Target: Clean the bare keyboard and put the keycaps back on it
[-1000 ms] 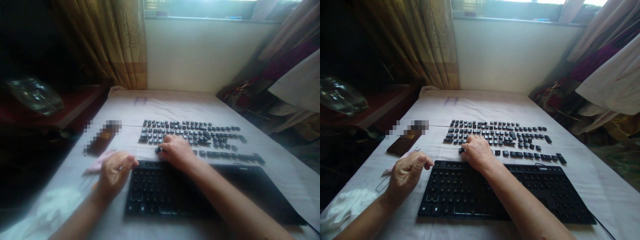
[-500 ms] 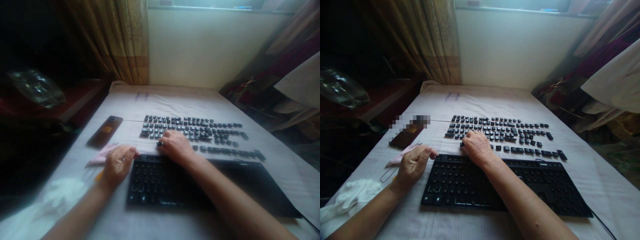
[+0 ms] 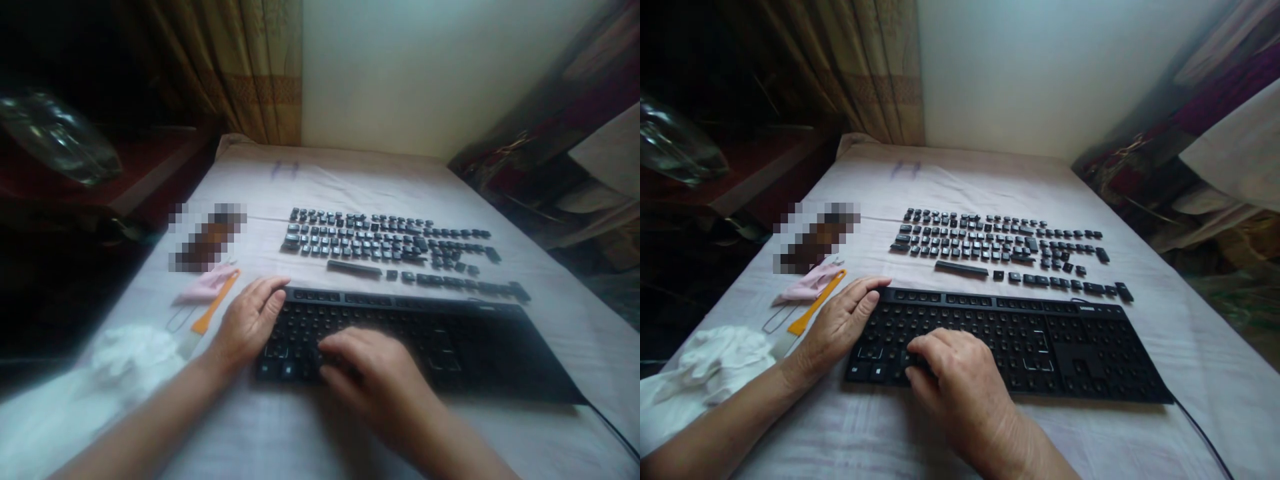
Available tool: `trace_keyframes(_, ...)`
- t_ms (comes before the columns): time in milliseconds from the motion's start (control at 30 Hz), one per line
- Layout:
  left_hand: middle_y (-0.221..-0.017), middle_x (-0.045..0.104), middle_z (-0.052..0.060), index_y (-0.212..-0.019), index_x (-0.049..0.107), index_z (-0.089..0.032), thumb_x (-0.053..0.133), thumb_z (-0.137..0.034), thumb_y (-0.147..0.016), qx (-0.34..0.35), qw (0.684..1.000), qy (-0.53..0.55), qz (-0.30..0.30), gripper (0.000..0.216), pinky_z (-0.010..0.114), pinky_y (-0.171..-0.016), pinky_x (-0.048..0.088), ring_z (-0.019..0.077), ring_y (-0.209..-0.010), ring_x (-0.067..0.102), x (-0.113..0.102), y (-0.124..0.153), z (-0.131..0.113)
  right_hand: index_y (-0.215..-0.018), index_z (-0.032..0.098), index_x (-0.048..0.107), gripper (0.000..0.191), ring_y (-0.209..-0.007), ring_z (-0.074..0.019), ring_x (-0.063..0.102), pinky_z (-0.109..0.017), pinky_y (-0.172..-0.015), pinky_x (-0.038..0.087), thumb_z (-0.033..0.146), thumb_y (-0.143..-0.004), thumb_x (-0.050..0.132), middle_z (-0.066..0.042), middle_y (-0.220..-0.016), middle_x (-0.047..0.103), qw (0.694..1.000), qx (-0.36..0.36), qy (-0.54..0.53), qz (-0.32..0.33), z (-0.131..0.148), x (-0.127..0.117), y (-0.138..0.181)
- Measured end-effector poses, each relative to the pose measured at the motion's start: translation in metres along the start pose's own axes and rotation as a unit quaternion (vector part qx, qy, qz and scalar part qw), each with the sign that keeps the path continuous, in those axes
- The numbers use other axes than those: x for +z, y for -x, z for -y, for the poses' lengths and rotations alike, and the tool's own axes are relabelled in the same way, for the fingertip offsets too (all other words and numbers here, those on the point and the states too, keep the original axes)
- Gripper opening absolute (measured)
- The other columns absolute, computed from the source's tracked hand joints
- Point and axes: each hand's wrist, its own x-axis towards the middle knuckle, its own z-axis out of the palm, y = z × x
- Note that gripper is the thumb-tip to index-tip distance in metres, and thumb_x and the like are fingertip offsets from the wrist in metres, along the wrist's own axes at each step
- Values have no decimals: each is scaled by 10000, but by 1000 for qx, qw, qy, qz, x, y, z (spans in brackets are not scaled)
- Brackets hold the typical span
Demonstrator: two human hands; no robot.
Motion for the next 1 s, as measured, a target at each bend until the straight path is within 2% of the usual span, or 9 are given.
trace_keyframes(67,-1195,703,63,-1180,644,-219,427,-429,-985,16,1000,-11,-2,359,402,-1036,514,213,-1153,637,-1,4,0,-933,209,702,164,-719,-180,712,-278,-672,526,115,-803,665,-19,-835,761,1000,3,-5,-9,5,7,5)
trace_keyframes(167,-1232,674,59,-1205,624,-230,472,-338,-975,80,995,-48,-28,296,406,-1060,493,209,-1173,617,-5,13,-3,-917,210,699,156,-735,-190,701,-290,-675,506,115,-797,667,-25,-844,751,1000,10,5,-17,10,14,8)
trace_keyframes(267,-1123,680,37,-1175,631,-261,540,-223,-930,166,982,-72,-51,264,387,-1012,504,195,-1088,627,-13,28,-7,-911,210,695,144,-733,-201,682,-306,-673,479,125,-799,666,-31,-841,737,999,16,20,-32,13,18,10)
trace_keyframes(367,-974,677,20,-1094,665,-264,610,-141,-866,236,968,-79,-23,265,363,-929,510,182,-977,622,-20,43,-9,-909,215,702,130,-707,-201,662,-313,-653,452,136,-810,668,-28,-822,725,999,13,27,-35,15,19,10)
trace_keyframes(500,-906,670,22,-1084,689,-244,629,-142,-850,308,946,-95,28,262,377,-914,493,180,-914,596,-20,53,-9,-917,216,714,89,-704,-198,652,-311,-657,440,179,-845,676,-29,-813,720,999,9,25,-35,14,19,10)
trace_keyframes(700,-892,682,15,-1105,688,-255,640,-180,-853,334,933,-126,47,267,384,-936,510,174,-898,611,-15,55,-12,-904,217,717,64,-717,-193,654,-304,-672,431,197,-877,662,-33,-815,730,999,13,13,-33,13,19,10)
trace_keyframes(1000,-890,687,14,-1105,683,-251,632,-173,-860,327,935,-121,58,263,382,-934,500,178,-906,616,-15,56,-14,-899,221,734,59,-702,-187,644,-312,-661,413,194,-874,689,-16,-800,741,1000,6,-2,-21,13,18,10)
